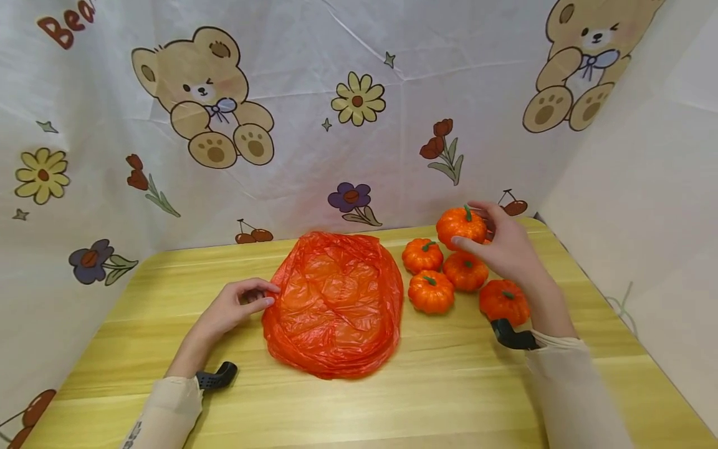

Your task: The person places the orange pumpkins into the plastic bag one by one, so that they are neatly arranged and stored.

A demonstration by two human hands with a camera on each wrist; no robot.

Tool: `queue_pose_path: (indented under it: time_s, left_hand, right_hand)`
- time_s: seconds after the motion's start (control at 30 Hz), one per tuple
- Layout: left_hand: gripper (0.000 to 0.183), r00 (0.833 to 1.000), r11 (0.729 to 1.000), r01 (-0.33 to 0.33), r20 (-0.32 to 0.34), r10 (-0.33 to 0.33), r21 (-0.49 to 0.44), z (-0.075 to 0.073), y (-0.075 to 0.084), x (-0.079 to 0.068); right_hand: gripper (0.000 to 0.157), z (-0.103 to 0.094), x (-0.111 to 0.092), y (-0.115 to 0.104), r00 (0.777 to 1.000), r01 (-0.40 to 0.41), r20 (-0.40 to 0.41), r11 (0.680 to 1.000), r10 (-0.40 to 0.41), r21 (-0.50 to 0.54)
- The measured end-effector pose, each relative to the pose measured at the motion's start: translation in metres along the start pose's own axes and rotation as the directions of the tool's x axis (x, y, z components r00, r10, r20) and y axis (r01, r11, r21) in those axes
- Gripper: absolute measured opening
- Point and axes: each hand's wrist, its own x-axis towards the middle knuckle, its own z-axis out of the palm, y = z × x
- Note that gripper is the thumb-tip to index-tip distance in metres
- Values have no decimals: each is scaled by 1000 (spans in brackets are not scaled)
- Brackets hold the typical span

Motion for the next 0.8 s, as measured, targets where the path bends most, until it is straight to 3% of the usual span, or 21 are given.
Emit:
queue_pose_path:
  time_s: [0.3, 0.8]
  left_hand:
    - [21, 1000, 1000, 10, -4, -10, 6, -3, 1, -1]
    - [21, 1000, 1000, 14, 0, -14, 3, -1, 2, 1]
  right_hand:
    - [79, 31, 17, -30, 998, 15, 56, 997, -19, 76]
    - [73, 96, 44, -71, 985, 100, 114, 972, -127, 212]
